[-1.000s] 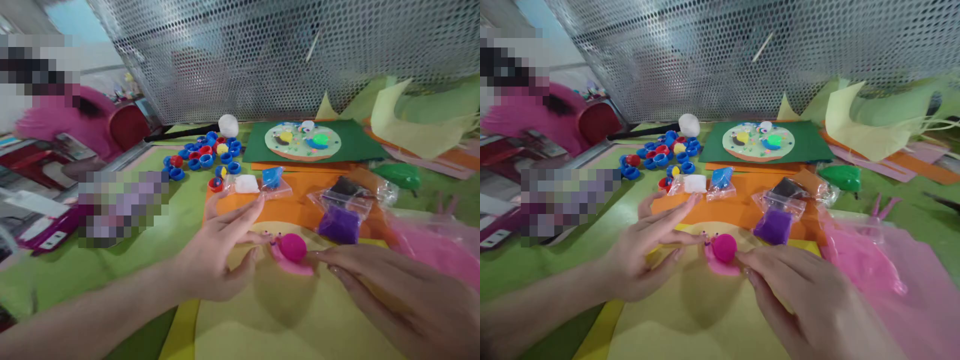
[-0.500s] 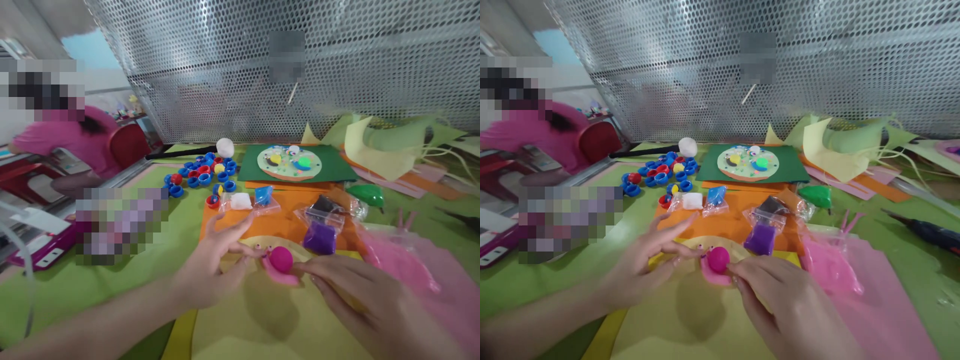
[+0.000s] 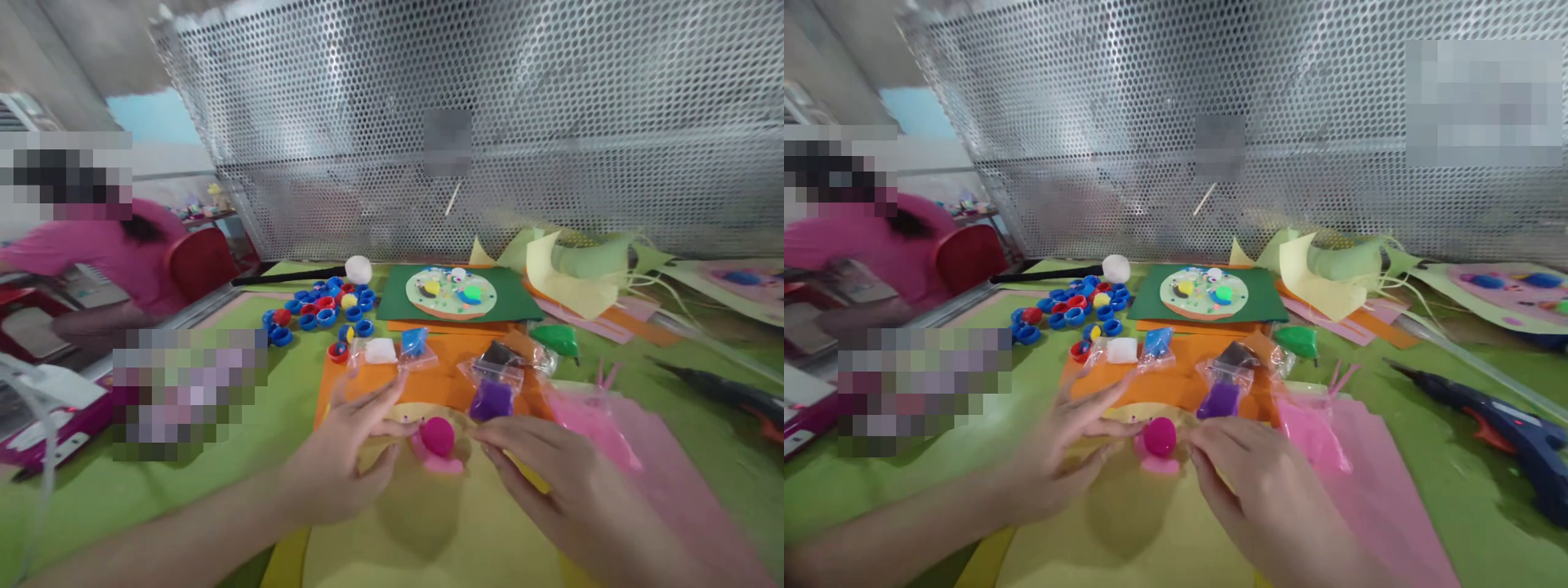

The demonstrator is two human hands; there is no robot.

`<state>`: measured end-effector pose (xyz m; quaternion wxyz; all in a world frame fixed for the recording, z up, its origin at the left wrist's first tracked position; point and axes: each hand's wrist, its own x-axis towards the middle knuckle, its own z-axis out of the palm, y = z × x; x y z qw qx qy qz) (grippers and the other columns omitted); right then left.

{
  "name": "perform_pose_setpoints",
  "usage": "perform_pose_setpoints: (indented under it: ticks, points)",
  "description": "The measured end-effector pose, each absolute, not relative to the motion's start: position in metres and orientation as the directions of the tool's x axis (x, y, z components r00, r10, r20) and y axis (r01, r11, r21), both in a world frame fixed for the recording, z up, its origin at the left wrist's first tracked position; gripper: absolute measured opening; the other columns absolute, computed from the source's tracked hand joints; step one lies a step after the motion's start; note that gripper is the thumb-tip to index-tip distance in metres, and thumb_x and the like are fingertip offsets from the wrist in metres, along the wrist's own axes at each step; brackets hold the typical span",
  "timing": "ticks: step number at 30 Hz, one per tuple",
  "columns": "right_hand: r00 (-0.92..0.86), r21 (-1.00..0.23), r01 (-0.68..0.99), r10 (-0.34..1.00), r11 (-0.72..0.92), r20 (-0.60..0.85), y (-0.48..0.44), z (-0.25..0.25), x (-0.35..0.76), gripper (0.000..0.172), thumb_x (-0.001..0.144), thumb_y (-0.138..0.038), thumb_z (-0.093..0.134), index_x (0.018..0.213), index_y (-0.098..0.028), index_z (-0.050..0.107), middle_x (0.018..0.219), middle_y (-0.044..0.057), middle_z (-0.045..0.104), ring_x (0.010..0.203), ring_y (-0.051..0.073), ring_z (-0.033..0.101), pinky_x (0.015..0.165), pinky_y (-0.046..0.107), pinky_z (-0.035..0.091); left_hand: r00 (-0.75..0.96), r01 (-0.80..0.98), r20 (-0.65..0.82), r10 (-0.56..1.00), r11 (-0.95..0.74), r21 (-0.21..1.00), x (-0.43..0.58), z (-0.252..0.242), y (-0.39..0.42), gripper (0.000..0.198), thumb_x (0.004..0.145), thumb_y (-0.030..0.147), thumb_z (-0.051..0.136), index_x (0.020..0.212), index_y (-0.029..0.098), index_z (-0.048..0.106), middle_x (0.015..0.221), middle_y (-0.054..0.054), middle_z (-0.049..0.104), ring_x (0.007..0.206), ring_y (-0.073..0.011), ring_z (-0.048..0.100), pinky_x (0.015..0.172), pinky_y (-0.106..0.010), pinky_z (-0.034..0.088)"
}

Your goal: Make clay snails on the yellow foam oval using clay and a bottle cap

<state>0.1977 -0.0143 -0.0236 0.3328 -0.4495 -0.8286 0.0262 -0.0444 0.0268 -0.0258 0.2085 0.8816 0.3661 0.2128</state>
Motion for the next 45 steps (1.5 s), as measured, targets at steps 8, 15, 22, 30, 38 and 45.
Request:
perform_pose_setpoints:
  ticks: [8, 15, 22, 30, 38, 45]
  points:
    - [-0.087, -0.21, 0.955, 0.872, 0.212, 0.483, 0.003, -0.015, 0.23, 0.035, 0.084, -0.033, 0.042, 0.112, -0.019, 0.056, 0.11, 0.008, 0.063, 0.1, 0.027, 0.059, 0.08, 0.046, 0.05, 0.538, 0.65, 0.289, 0.792, -0.608, 0.455, -0.048, -0.023, 0.037, 0.055, 0.086, 0.022, 0.041, 0.136, 0.026, 0.017, 0.107, -0.003, 0.068, 0.127, -0.0239, 0.038, 0.106, -0.06, 0.002]
    - [-0.254, 0.038, 0.966, 0.915, 0.255, 0.312, 0.006, -0.027, 0.22, 0.067, 0.071, -0.051, 0.061, 0.131, -0.029, 0.042, 0.13, 0.01, 0.049, 0.116, 0.037, 0.044, 0.086, 0.061, 0.037, 0.576, 0.696, 0.109, 0.81, -0.556, 0.454, -0.041, -0.019, 0.038, 0.086, 0.078, 0.057, 0.049, 0.141, 0.027, 0.0, 0.143, -0.01, 0.034, 0.134, -0.0317, 0.021, 0.104, -0.058, 0.018]
    - [-0.145, 0.051, 0.989, 0.889, 0.137, 0.434, 0.018, -0.039, 0.224, 0.046, 0.083, -0.014, 0.05, 0.129, -0.023, 0.046, 0.137, 0.02, 0.037, 0.115, 0.041, 0.043, 0.085, 0.063, 0.032, 0.647, 0.733, -0.042, 0.761, -0.606, 0.31, -0.042, -0.021, 0.034, 0.121, 0.055, 0.074, 0.058, 0.142, 0.018, -0.004, 0.149, -0.018, 0.007, 0.134, -0.041, 0.006, 0.101, -0.06, 0.022]
    - [-0.298, -0.048, 0.937, 0.864, 0.346, 0.405, 0.001, -0.022, 0.212, 0.024, 0.085, -0.021, 0.047, 0.106, -0.022, 0.06, 0.111, 0.007, 0.062, 0.101, 0.023, 0.055, 0.086, 0.041, 0.044, 0.619, 0.753, 0.007, 0.785, -0.596, 0.277, -0.037, -0.02, 0.032, 0.114, 0.055, 0.073, 0.058, 0.142, 0.016, 0.011, 0.143, -0.02, 0.029, 0.129, -0.0407, 0.026, 0.1, -0.059, 0.026]
    - [-0.411, -0.075, 0.887, 0.853, 0.456, 0.32, -0.003, -0.027, 0.207, 0.029, 0.081, -0.027, 0.056, 0.107, -0.015, 0.059, 0.106, 0.009, 0.064, 0.097, 0.023, 0.057, 0.081, 0.036, 0.046, 0.578, 0.806, 0.034, 0.816, -0.576, 0.134, -0.033, -0.01, 0.03, 0.104, 0.048, 0.079, 0.054, 0.127, 0.013, 0.04, 0.123, -0.021, 0.051, 0.11, -0.0371, 0.051, 0.087, -0.045, 0.043]
    - [-0.4, -0.013, 0.892, 0.804, 0.452, 0.44, -0.003, -0.021, 0.207, 0.015, 0.079, -0.034, 0.058, 0.081, -0.019, 0.059, 0.081, 0.005, 0.059, 0.081, 0.022, 0.054, 0.072, 0.037, 0.044, 0.64, 0.761, 0.16, 0.751, -0.648, -0.002, -0.032, -0.003, 0.027, 0.084, 0.042, 0.083, 0.052, 0.092, 0.016, 0.059, 0.085, -0.012, 0.066, 0.075, -0.0303, 0.062, 0.066, -0.039, 0.048]
